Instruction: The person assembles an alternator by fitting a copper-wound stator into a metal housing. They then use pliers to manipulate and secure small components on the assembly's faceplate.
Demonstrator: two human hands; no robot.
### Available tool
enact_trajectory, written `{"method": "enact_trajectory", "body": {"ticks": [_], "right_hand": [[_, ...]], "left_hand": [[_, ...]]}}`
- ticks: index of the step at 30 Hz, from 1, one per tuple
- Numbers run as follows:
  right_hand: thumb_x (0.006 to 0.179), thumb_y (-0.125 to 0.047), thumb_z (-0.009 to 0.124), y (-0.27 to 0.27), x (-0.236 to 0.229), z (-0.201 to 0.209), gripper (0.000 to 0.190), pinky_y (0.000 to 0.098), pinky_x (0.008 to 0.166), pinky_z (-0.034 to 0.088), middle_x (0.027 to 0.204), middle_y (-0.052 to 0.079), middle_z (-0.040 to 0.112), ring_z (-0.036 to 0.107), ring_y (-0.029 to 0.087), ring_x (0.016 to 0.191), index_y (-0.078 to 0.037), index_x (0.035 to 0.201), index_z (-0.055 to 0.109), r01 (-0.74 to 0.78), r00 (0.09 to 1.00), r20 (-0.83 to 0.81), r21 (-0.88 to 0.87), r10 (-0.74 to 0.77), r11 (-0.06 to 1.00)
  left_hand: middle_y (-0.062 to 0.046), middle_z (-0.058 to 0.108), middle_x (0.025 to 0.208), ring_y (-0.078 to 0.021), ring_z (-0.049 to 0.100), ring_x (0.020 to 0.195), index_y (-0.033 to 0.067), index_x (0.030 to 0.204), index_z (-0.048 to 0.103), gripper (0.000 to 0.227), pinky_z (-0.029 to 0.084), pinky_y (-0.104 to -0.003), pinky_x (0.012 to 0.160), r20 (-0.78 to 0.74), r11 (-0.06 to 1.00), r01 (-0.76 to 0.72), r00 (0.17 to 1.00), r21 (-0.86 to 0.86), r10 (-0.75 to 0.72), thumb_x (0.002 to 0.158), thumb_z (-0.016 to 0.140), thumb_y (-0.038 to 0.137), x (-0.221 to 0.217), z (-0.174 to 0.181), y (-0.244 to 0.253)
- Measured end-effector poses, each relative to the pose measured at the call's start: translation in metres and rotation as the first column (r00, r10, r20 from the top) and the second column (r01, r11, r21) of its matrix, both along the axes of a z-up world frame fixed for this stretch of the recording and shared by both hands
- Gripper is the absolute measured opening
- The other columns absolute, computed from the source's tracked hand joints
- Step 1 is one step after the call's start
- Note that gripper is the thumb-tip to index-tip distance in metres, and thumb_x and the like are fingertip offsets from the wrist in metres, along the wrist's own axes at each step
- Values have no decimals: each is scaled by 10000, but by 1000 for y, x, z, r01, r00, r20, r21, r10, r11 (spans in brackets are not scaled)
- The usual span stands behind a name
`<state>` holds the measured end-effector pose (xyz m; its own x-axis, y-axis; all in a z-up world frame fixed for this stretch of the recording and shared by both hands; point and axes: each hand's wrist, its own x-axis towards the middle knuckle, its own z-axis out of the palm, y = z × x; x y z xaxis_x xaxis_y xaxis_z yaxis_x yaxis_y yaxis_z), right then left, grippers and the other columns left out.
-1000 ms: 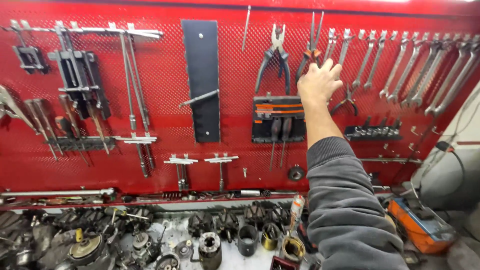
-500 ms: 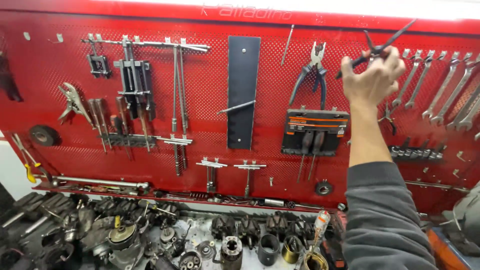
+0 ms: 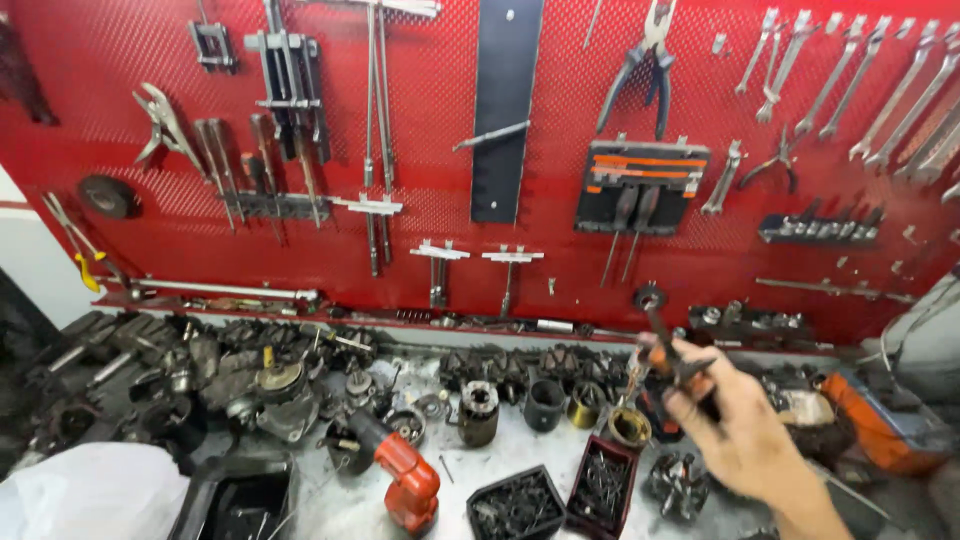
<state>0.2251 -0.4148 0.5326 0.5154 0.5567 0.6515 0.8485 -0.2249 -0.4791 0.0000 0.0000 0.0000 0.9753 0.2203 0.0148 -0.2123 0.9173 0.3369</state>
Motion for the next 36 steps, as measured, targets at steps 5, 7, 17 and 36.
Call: {"method": "enact_trajectory", "body": {"ticks": [5, 7, 17, 36], "right_hand": [[996, -128, 590, -32, -69, -188, 269, 310, 917, 481, 1185, 93, 731, 629, 160, 1011, -24, 1241, 553, -211, 764, -607, 90, 221, 973], [974, -133, 580, -48, -93, -244, 389, 340, 927, 511, 1181, 112, 708, 660, 188, 1033, -22, 1337, 498, -21, 564, -812, 170, 152, 985], [1045, -252, 551, -45, -272, -266, 609, 368, 781, 507, 1125, 205, 633, 612, 230, 898, 23, 1567, 397, 72, 342, -925, 203, 167, 977], [986, -427, 590, 4, -441, -245, 623, 502, 782, 610, 1118, 424, 711, 757, 449, 904, 3, 1404, 419, -260, 26, -944, 311, 328, 914]], "left_hand": [[-177, 755, 952, -338, 729, 794, 29, 1097, 715, 664, 607, -471, 736, -97, 996, 46, 994, -80, -54, 854, 503, 609, -50, -5, -30], [-175, 758, 942, -338, 731, 784, 31, 1089, 720, 663, 611, -471, 729, -148, 992, 52, 987, -118, -69, 856, 502, 613, -83, 46, -53], [-151, 767, 1021, -347, 721, 896, 55, 1134, 725, 715, 575, -527, 822, -388, 950, 5, 912, -313, -133, 810, 488, 646, -227, 285, -125], [-167, 670, 1341, -357, 635, 1200, 73, 1339, 636, 771, 480, -532, 1072, -490, 967, 17, 860, -255, -145, 853, 466, 646, -350, 298, -90]]}}
